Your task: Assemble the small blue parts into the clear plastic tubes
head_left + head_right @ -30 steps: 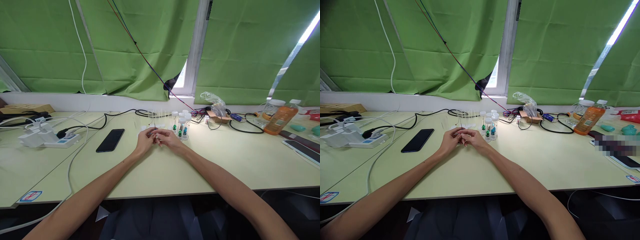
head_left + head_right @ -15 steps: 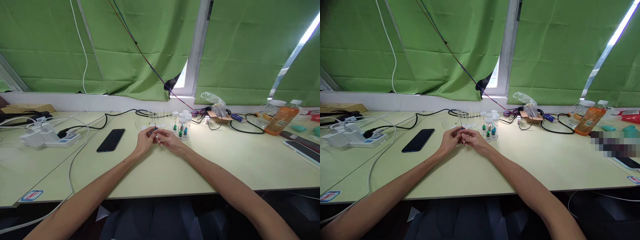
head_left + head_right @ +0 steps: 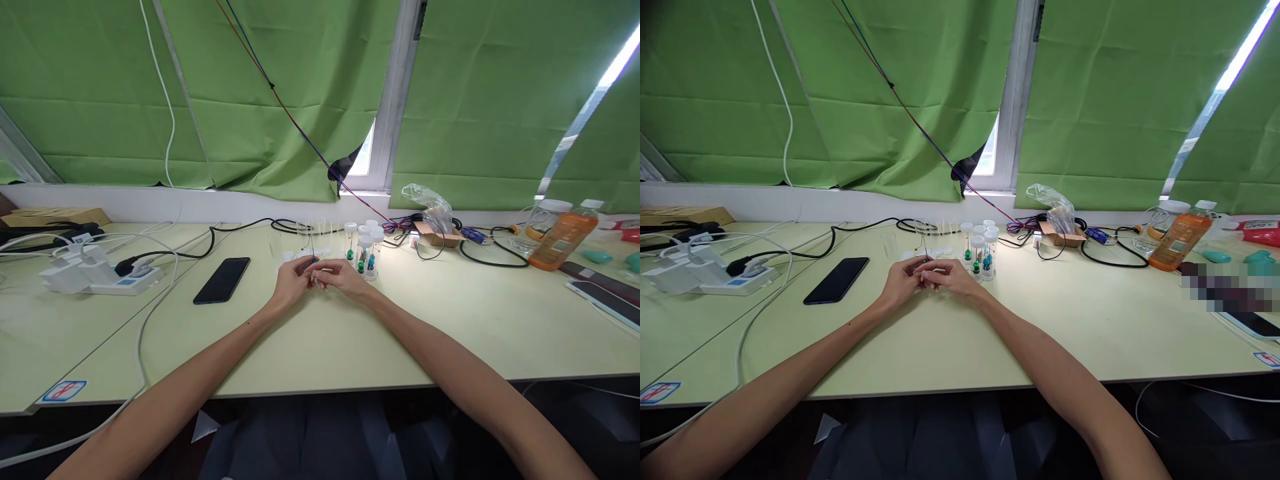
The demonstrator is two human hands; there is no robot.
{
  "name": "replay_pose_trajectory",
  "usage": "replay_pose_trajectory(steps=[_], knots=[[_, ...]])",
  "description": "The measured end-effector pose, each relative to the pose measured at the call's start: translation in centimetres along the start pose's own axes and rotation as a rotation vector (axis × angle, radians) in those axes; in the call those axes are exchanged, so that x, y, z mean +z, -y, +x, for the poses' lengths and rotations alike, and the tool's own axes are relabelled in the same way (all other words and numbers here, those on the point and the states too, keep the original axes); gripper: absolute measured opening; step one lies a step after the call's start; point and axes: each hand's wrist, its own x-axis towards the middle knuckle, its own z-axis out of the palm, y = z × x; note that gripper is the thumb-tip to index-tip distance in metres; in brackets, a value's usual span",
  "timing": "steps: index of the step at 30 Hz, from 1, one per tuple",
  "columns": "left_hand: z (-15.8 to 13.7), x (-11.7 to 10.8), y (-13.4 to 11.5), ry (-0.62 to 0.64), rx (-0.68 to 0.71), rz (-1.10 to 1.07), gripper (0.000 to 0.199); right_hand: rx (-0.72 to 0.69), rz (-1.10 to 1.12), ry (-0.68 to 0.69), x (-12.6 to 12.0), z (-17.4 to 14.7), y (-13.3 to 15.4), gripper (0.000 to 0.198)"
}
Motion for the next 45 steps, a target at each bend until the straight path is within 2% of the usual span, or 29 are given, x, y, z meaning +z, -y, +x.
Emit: replay_pose_trajectory(steps=[13,20,23,27,36,45], knots=[[-0.3,0.2,-0.7,0.073,0.031,-0.012,0.021,-0.035,-0.15,0.011,-0.4,0.0,0.6,0.028],[-0.2,0.0,-0.8,0.086,0.043,0.038,0.022,-0.072,-0.229,0.052,-0.3,-0.1,0.9,0.018],[-0.1,-0.3,-0.6,0.084,0.059,0.111,0.022,-0.096,-0.342,0.04,-0.2,-0.2,1.0,0.014],[0.2,-0.5,-0.1,0.059,0.082,0.217,0.029,-0.138,-0.604,0.005,-0.1,-0.2,1.2,0.011],[0.1,-0.7,-0.5,0.086,0.107,0.29,0.031,-0.371,-1.01,0.069,-0.6,-0.1,1.0,0.011],[0.2,-0.6,-0.5,0.109,0.115,0.279,0.039,-0.447,-1.216,0.091,-0.6,-0.1,1.2,0.01]])
